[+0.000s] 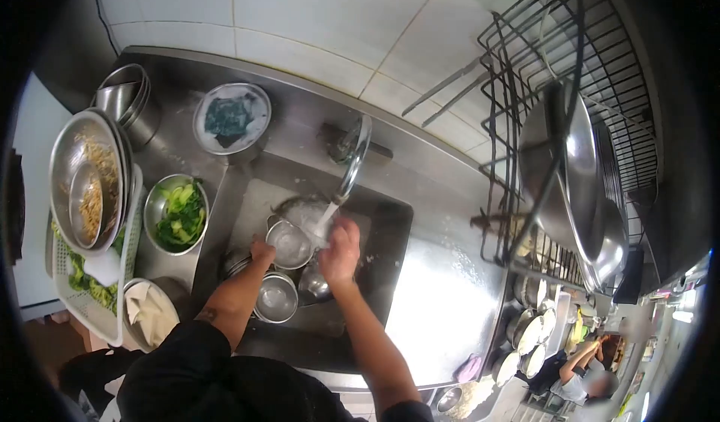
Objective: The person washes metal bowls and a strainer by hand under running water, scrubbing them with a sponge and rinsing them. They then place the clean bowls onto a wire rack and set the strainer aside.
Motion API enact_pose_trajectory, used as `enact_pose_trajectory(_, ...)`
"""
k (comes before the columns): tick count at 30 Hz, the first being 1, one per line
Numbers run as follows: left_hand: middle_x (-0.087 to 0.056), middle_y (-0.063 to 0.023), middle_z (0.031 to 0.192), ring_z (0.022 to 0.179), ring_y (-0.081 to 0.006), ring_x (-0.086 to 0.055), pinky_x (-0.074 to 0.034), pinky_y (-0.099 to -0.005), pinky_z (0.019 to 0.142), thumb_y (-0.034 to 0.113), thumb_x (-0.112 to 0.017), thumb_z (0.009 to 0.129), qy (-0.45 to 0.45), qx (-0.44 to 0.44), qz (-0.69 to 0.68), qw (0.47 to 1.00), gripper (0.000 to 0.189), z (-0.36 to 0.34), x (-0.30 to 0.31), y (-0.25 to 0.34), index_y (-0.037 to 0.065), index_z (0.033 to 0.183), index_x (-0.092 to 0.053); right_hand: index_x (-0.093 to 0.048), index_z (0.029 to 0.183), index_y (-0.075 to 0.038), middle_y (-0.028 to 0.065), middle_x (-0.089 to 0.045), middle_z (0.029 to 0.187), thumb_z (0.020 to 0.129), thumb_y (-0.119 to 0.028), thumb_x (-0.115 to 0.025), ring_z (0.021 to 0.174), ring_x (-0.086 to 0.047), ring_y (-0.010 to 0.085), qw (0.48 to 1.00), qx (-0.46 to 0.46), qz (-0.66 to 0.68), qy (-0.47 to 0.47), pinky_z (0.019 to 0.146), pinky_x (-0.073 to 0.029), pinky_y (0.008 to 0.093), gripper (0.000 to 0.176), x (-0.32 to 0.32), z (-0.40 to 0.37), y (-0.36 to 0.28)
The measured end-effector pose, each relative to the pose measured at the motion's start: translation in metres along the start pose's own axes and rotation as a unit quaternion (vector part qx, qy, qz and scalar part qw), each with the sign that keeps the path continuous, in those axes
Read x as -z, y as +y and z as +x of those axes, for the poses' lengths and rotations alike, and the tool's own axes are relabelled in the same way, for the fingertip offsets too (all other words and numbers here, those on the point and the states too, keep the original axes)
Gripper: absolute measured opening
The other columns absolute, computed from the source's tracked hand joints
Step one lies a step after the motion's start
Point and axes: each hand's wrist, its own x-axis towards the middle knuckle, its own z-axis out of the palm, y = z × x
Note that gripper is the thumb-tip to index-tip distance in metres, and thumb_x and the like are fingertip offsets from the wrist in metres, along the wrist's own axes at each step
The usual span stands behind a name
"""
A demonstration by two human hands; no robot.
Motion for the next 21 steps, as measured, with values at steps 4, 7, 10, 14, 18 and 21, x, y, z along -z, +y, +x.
enact_pose_trajectory(4, -0.062, -0.0227, 0.131, 0.123, -0.0375, -0.059, -0.046, -0.0452, 0.107, 0.013, -0.076, 0.074, -0.16, -0.048, 0.12, 0.979, 0.053, 0.009, -0.009, 0.009, 0.003, 0.124, -0.061, -0.062, 0.093, 0.004, 0.0146, -0.068, 0.095, 0.087, -0.004, -0.064, 0.077, -0.067, 0.0256, 0.801, -0.541, 0.256, -0.007, 0.071, -0.051, 0.0323, 0.01, -0.017, -0.064, 0.032)
enact_pose_trajectory(7, -0.064, -0.0201, 0.127, 0.123, -0.0354, -0.057, -0.044, -0.0421, 0.109, 0.021, -0.075, 0.077, -0.151, -0.216, 0.166, 0.95, 0.048, -0.015, 0.0, 0.025, 0.005, 0.121, -0.065, -0.062, 0.092, 0.004, 0.0112, -0.067, 0.091, 0.086, -0.002, -0.065, 0.076, -0.066, 0.0197, 0.505, -0.732, 0.455, -0.044, 0.066, -0.049, 0.0279, 0.009, -0.014, -0.066, 0.02)
enact_pose_trajectory(10, -0.064, -0.016, 0.119, 0.117, -0.0372, -0.055, -0.042, -0.0428, 0.107, 0.026, -0.072, 0.079, -0.077, -0.523, 0.042, 0.848, 0.049, -0.028, 0.0, 0.043, 0.007, 0.124, -0.066, -0.061, 0.094, 0.002, 0.0096, -0.064, 0.089, 0.085, 0.002, -0.064, 0.067, -0.059, 0.0164, 0.639, -0.676, 0.365, 0.036, 0.061, -0.046, 0.0263, 0.01, -0.001, -0.061, -0.004)
enact_pose_trajectory(14, -0.061, -0.0105, 0.116, 0.113, -0.0368, -0.054, -0.042, -0.0454, 0.099, 0.016, -0.065, 0.079, 0.025, -0.717, 0.174, 0.675, 0.039, -0.101, 0.104, 0.132, 0.005, 0.116, -0.066, -0.051, 0.083, 0.001, 0.0177, -0.063, 0.112, 0.072, 0.013, -0.054, 0.098, -0.061, 0.0311, 0.967, -0.174, 0.01, 0.186, 0.085, -0.048, 0.0395, 0.017, 0.066, -0.078, 0.016)
enact_pose_trajectory(18, -0.06, -0.0125, 0.112, 0.108, -0.0377, -0.056, -0.045, -0.0467, 0.094, 0.002, -0.06, 0.074, 0.079, -0.753, -0.031, 0.652, 0.029, -0.138, 0.149, 0.169, 0.003, 0.103, -0.064, -0.06, 0.108, 0.005, 0.019, -0.063, 0.112, 0.084, 0.004, -0.057, 0.092, -0.055, 0.0291, 0.946, -0.152, -0.064, 0.278, 0.08, -0.046, 0.041, 0.024, 0.129, -0.08, 0.003)
enact_pose_trajectory(21, -0.063, -0.011, 0.093, 0.087, -0.031, -0.061, -0.049, -0.0362, 0.08, -0.016, -0.056, 0.07, 0.021, -0.622, -0.256, 0.74, 0.032, -0.163, 0.167, 0.177, 0.005, 0.094, -0.059, -0.048, 0.08, 0.001, 0.0236, -0.059, 0.123, 0.086, 0.002, -0.06, 0.111, -0.057, 0.0372, 0.901, -0.281, 0.006, 0.331, 0.099, -0.044, 0.045, 0.013, 0.135, -0.093, 0.01)
